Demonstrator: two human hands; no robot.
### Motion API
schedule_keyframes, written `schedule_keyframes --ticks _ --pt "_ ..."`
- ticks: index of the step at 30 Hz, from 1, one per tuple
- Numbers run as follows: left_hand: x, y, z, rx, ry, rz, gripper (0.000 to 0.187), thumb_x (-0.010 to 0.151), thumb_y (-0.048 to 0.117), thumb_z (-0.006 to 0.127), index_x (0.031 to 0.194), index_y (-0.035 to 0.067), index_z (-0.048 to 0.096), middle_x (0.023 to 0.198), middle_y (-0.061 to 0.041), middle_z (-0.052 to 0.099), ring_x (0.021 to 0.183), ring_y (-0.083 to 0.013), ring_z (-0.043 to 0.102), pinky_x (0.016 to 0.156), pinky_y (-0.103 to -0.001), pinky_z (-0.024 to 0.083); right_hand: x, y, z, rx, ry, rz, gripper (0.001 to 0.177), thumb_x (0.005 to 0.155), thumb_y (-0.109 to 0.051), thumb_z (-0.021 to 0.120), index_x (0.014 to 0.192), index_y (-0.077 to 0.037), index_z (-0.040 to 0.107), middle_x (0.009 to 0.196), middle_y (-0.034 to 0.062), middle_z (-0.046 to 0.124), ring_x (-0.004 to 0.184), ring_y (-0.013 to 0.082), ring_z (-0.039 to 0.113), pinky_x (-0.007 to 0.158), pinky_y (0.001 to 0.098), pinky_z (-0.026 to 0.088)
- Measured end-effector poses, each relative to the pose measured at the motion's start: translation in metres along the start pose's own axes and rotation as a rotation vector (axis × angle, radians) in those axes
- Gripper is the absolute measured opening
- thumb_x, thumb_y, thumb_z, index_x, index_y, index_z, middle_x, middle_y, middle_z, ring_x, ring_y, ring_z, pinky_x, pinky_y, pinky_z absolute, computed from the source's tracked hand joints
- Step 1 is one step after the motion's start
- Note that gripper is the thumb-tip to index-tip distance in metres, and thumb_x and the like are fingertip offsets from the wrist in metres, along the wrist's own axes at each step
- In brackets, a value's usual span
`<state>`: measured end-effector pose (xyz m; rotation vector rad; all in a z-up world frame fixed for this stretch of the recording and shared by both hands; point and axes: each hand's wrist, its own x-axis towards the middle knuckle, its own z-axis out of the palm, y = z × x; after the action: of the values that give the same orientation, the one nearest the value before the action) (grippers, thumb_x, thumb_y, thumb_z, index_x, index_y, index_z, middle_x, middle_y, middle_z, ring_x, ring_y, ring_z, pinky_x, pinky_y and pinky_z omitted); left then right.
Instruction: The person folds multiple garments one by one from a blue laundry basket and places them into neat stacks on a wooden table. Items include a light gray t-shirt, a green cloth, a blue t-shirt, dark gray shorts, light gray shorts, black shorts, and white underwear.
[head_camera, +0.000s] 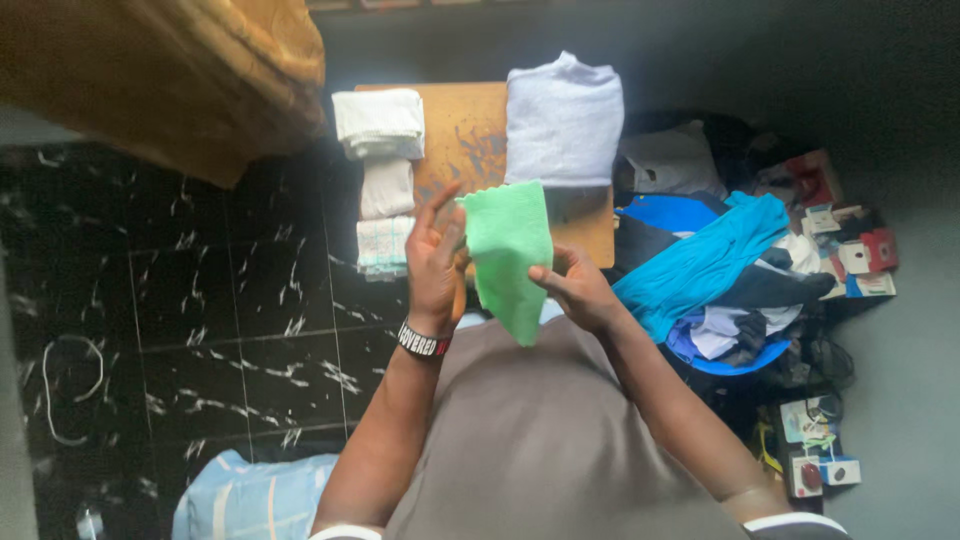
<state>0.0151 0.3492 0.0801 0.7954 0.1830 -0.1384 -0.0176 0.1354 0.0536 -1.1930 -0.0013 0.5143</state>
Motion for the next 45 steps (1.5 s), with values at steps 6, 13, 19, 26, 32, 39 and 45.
schedule_keyframes --ticks 6,13,19,26,32,39,45 --pt "-0.011 -0.013 -0.003 0.047 -0.022 -0.194 0.069 0.099 0.018 0.069 0.158 0.003 0.037 0.125 -0.004 0.072 0.111 -0.0115 0.070 0.095 -0.027 0.058 0.004 -0.014 0.008 0.128 0.137 0.026 0.036 0.101 -0.019 0.068 0.130 0.003 0.064 0.115 0.0065 0.071 0.101 0.0135 0.067 0.089 0.0311 0.056" --pt "-0.020 -0.022 -0.017 0.312 -0.087 -0.069 0.078 0.092 0.003 0.077 0.159 0.006 0.038 0.115 -0.015 0.074 0.104 -0.0143 0.071 0.090 -0.029 0.057 0.006 -0.030 0.024 -0.089 0.251 -0.051 0.040 0.101 -0.022 0.066 0.132 0.003 0.063 0.115 0.0064 0.072 0.100 0.0102 0.068 0.089 0.0276 0.056" --pt "-0.019 -0.018 -0.015 0.387 -0.059 0.011 0.065 0.094 -0.002 0.077 0.152 0.002 0.050 0.125 -0.017 0.071 0.111 -0.0183 0.070 0.095 -0.033 0.059 0.011 -0.034 0.032 -0.110 0.273 -0.044 0.041 0.100 -0.019 0.066 0.135 0.002 0.060 0.116 0.0066 0.072 0.101 0.0110 0.067 0.088 0.0280 0.056" --pt "-0.011 -0.027 -0.032 0.010 0.033 -0.201 0.073 0.083 -0.009 0.070 0.149 0.006 0.042 0.120 -0.012 0.072 0.107 -0.0175 0.071 0.089 -0.028 0.061 0.013 -0.020 0.019 -0.066 0.217 -0.091 0.038 0.096 -0.004 0.067 0.133 -0.001 0.057 0.118 0.0055 0.068 0.108 0.0114 0.064 0.095 0.0288 0.053" --pt "0.001 -0.063 -0.069 -0.139 0.011 -0.401 0.038 0.093 -0.007 0.072 0.130 -0.003 0.065 0.113 -0.009 0.073 0.091 -0.0112 0.068 0.064 -0.018 0.047 0.022 -0.001 0.008 -0.034 0.244 -0.041 0.032 0.096 0.002 0.064 0.128 0.000 0.063 0.115 0.0069 0.070 0.104 0.0138 0.066 0.092 0.0294 0.055" --pt "-0.010 -0.040 -0.049 -0.043 -0.060 -0.216 0.024 0.093 -0.008 0.061 0.111 0.001 0.074 0.112 -0.013 0.073 0.101 -0.0188 0.072 0.092 -0.032 0.060 0.008 -0.007 0.002 0.158 0.087 -0.161 0.014 0.104 0.001 0.063 0.115 0.002 0.071 0.117 0.0089 0.068 0.105 0.0160 0.066 0.093 0.0316 0.055" --pt "-0.012 -0.006 -0.016 0.319 -0.345 0.155 0.034 0.094 -0.013 0.048 0.105 0.003 0.076 0.132 -0.015 0.069 0.121 -0.0218 0.066 0.106 -0.033 0.054 0.009 -0.017 0.004 0.004 0.155 -0.281 0.006 0.104 -0.007 0.067 0.103 -0.001 0.067 0.125 0.0114 0.069 0.111 0.0170 0.066 0.100 0.0319 0.055"
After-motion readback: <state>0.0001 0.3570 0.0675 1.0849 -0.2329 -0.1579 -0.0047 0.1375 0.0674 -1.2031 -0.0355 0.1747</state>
